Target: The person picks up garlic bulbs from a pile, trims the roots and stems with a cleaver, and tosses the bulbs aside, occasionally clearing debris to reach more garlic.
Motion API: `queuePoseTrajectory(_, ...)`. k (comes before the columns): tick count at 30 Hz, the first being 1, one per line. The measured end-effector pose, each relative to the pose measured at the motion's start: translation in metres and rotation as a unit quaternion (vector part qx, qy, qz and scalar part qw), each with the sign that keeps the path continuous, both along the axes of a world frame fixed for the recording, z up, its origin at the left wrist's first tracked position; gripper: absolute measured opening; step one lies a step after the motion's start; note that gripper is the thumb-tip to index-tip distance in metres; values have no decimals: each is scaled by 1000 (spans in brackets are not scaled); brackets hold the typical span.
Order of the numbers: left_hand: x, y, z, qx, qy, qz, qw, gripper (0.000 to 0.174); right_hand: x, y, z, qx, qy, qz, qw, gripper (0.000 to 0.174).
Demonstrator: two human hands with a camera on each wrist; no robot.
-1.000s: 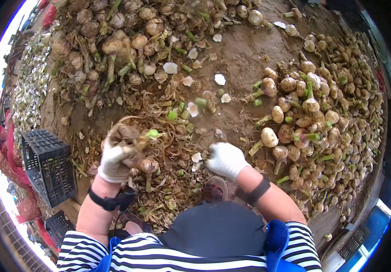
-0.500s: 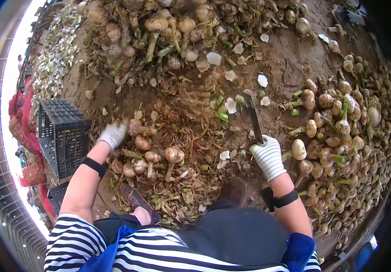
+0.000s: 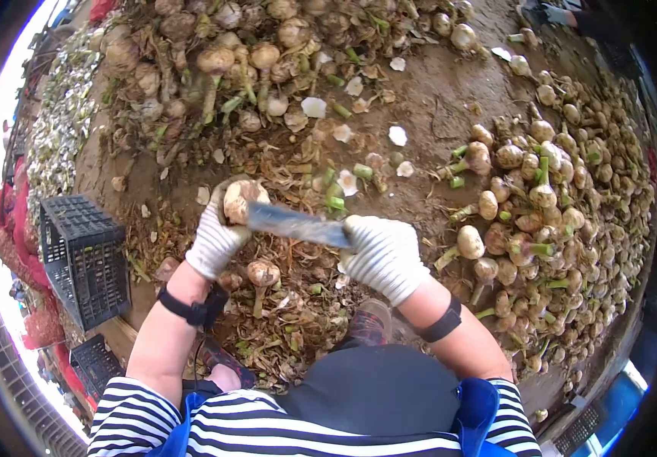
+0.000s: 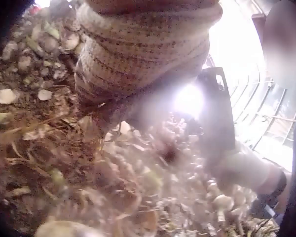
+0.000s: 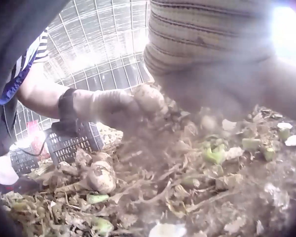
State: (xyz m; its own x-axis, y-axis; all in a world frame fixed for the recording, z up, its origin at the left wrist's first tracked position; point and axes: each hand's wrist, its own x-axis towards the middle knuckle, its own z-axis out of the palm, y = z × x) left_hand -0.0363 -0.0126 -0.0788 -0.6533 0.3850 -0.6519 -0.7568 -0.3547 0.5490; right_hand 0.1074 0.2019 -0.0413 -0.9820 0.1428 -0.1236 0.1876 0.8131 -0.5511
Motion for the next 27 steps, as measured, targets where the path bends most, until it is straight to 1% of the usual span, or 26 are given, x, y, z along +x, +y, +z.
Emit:
queuePoseTrajectory(1, 9, 6, 20, 4, 1, -3, 1000, 33, -3, -1, 8, 8, -22, 22, 999, 8)
queuePoseTrajectory(2, 22, 7, 40, -60, 180, -129, 973, 44, -5, -2, 17, 14, -45, 44, 998, 9)
queuePoseTrajectory(3, 29, 7, 49, -121, 349, -248, 895, 61, -5, -2, 25, 15, -67, 69, 995, 11)
queuePoseTrajectory(4, 27, 5, 46, -121, 348, -250, 896, 61, -5, -3, 25, 14, -68, 67, 995, 11)
queuePoseTrajectory(5, 24, 0, 41, -226, 470, -322, 790, 55, -4, -4, 24, 20, -54, 55, 997, 11)
queuePoseTrajectory(6, 21, -1, 39, -320, 573, -381, 651, 50, -3, -6, 23, 25, -39, 42, 998, 12)
queuePoseTrajectory(7, 22, 2, 43, -370, 597, -447, 553, 43, -4, -8, 25, 25, -41, 39, 998, 12)
queuePoseTrajectory(8, 28, 7, 37, -367, 597, -449, 554, 43, -5, -11, 29, 7, -37, 52, 998, 13)
queuePoseTrajectory(10, 42, 22, 30, -305, 632, -303, 645, 39, -9, -17, 35, -9, -31, 68, 997, 14)
queuePoseTrajectory(11, 46, 20, 33, -397, 767, -289, 412, 31, -9, -19, 33, -19, -13, 64, 998, 14)
queuePoseTrajectory(12, 53, 18, 29, -395, 768, -291, 412, 31, -8, -20, 29, -29, 6, 59, 998, 14)
queuePoseTrajectory(14, 66, 13, 17, -370, 709, -254, 544, 27, -5, -16, 15, -13, -8, 49, 999, 13)
queuePoseTrajectory(15, 59, 27, 59, -247, 639, -286, 669, 33, -2, -13, 6, 2, -21, 41, 999, 14)
queuePoseTrajectory(16, 69, 29, 72, -206, 518, -256, 790, 40, 7, -4, -10, 3, -23, 39, 999, 14)
queuePoseTrajectory(17, 79, 32, 86, -157, 386, -187, 889, 47, 19, 9, -28, 27, -105, -14, 994, 12)
queuePoseTrajectory(18, 69, 35, 96, -157, 531, -210, 806, 56, 21, 21, -39, 53, -184, -56, 980, 11)
queuePoseTrajectory(19, 59, 37, 107, -154, 660, -201, 707, 69, 21, 24, -40, 68, -158, -70, 983, 11)
queuePoseTrajectory(20, 48, 32, 91, -239, 582, -243, 739, 86, 28, 23, -39, 79, -138, -92, 983, 11)
queuePoseTrajectory(21, 32, 25, 68, -234, 611, -210, 726, 89, 29, 26, -32, 57, -59, -123, 989, 11)
queuePoseTrajectory(22, 13, 25, 60, -225, 642, -179, 710, 92, 21, 33, -31, 61, -48, -132, 988, 11)
queuePoseTrajectory(23, 14, 18, 57, -164, 471, -185, 847, 96, 20, 34, -32, -4, -51, -168, 985, 12)
queuePoseTrajectory(24, 13, 13, 52, -141, 461, -147, 863, 96, 22, 32, -31, -71, -59, -198, 976, 12)
queuePoseTrajectory(25, 10, 4, 49, -148, 421, -166, 879, 92, 21, 28, -22, -160, -60, -210, 963, 14)
queuePoseTrajectory(26, 7, 0, 47, -151, 382, -185, 893, 88, 22, 21, -21, -204, -35, -194, 959, 15)
queuePoseTrajectory(27, 13, 5, 52, -110, 313, -140, 933, 70, 22, 13, -17, -287, -48, -204, 935, 15)
